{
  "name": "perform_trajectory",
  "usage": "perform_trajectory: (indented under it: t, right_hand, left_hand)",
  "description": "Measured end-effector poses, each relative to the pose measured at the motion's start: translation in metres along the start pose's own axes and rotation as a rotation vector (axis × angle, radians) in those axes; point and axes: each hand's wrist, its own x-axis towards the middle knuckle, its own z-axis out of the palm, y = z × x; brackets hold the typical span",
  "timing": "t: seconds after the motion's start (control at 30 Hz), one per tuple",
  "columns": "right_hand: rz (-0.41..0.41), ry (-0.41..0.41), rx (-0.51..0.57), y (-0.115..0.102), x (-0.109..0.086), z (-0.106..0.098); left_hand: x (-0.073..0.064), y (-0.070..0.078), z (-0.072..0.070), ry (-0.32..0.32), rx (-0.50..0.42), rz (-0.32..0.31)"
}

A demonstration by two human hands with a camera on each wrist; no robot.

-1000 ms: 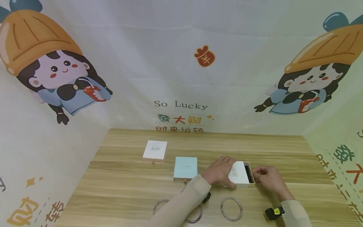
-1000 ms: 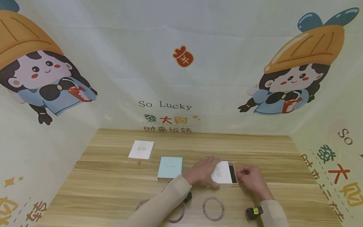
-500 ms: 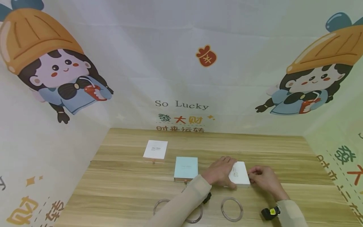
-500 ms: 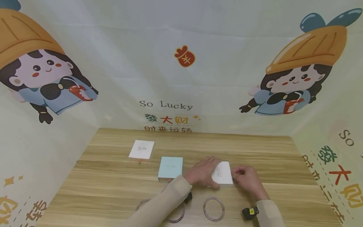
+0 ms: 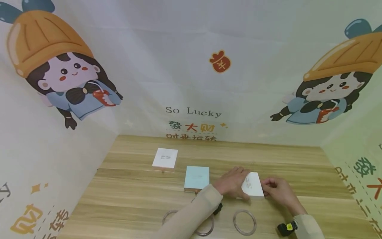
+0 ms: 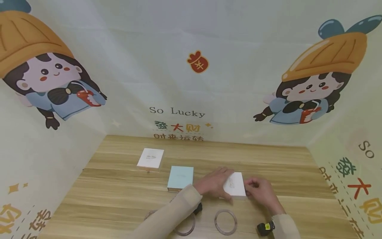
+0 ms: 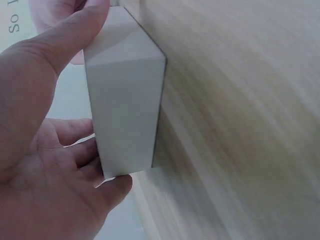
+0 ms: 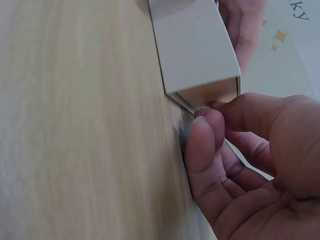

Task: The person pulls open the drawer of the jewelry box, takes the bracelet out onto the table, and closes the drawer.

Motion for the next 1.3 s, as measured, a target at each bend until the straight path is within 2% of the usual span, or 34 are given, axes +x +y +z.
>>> perform_trajectory:
  t: [0.17, 0.3, 0.4, 0.5, 0.6, 0.73, 0.93, 1.1, 1.23, 1.3]
  right_hand:
    - [-0.021, -0.076, -0.003, -0.001, -0.003, -0.005]
    - [-0.055, -0.136, -0.064, -0.009, -0.004, -0.017]
    - [-0.109, -0.146, -0.146, -0.017, -0.005, -0.026]
    - [-0.156, -0.162, -0.193, -0.024, -0.005, -0.033]
    - [-0.191, -0.187, -0.209, -0.027, -0.001, -0.038]
    - [-0.258, -0.223, -0.220, -0.028, 0.007, -0.042]
    - [-0.351, -0.303, -0.189, -0.028, 0.023, -0.047]
    - [-0.352, -0.377, -0.165, -0.029, 0.036, -0.048]
    - [-0.343, -0.409, -0.157, -0.030, 0.041, -0.046]
    - [-0.313, -0.420, -0.145, -0.029, 0.042, -0.044]
  left_hand:
    - [-0.002, -0.002, 0.001, -0.020, -0.031, 0.007]
    - [-0.005, -0.002, 0.001, 0.011, -0.084, -0.017]
    - [-0.010, 0.000, 0.000, 0.056, -0.144, -0.080]
    - [-0.016, 0.003, -0.001, 0.117, -0.227, -0.171]
    - [-0.023, 0.005, 0.001, 0.187, -0.344, -0.253]
    - [-0.033, 0.008, 0.001, 0.260, -0.460, -0.314]
    - [-0.046, 0.016, 0.002, 0.287, -0.524, -0.365]
    - [-0.051, 0.024, 0.011, 0.312, -0.599, -0.383]
    - [-0.050, 0.028, 0.017, 0.331, -0.590, -0.372]
    - [-0.049, 0.030, 0.019, 0.345, -0.587, -0.367]
